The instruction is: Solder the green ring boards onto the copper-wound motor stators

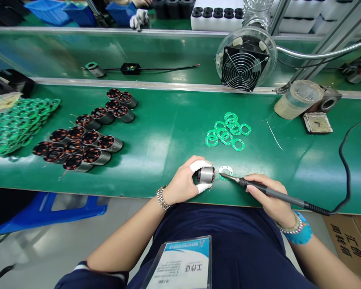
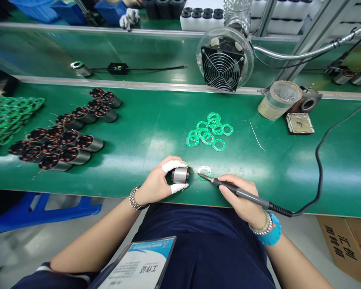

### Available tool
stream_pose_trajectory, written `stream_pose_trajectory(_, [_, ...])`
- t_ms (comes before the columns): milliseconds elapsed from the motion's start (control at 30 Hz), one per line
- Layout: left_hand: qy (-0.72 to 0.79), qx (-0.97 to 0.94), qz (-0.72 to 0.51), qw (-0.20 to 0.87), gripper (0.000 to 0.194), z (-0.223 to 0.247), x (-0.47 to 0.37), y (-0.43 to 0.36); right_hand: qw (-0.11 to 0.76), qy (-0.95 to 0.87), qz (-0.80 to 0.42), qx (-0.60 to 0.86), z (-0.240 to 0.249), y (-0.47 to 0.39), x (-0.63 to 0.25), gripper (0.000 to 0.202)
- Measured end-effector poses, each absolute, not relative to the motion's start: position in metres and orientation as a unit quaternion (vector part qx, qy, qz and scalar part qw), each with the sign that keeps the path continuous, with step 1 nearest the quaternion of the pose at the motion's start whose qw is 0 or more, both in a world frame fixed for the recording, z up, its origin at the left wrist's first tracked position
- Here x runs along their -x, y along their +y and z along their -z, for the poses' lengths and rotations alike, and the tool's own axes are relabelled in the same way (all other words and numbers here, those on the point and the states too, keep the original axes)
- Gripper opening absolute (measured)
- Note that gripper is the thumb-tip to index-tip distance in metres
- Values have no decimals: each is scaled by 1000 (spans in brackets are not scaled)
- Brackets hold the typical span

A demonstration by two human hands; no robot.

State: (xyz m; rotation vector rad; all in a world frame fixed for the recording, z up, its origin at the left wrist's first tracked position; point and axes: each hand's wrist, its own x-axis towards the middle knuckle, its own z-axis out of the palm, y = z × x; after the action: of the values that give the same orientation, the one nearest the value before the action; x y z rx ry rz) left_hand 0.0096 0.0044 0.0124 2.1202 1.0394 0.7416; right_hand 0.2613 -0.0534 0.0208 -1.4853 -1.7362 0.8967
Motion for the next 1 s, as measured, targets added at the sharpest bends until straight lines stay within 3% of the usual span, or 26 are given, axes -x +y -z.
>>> stream_pose_trajectory(400, [401, -807, -281, 331, 36, -12, -10, 4, 387, -607, -353, 598, -8, -60, -270, 20])
stream_pose_trajectory(567, [404, -805, -279, 332, 39, -11, -10, 4, 407, -634, -280, 595, -7, -62, -267, 21])
stream_pose_trajectory(667, [405, -793, -296, 346, 44, -11, -9, 2, 437, -682, -249, 531, -10, -60, -262, 23])
stream_pose_trajectory(800, [424, -752, -312, 396, 46, -11, -9, -5, 412, -779, -193, 432, -22, -50, -256, 30])
stream_pose_trajectory(1000, [443, -754, -298, 383, 49, -11, -10, -15, 421, -775, -136, 451, -34, -40, -242, 28])
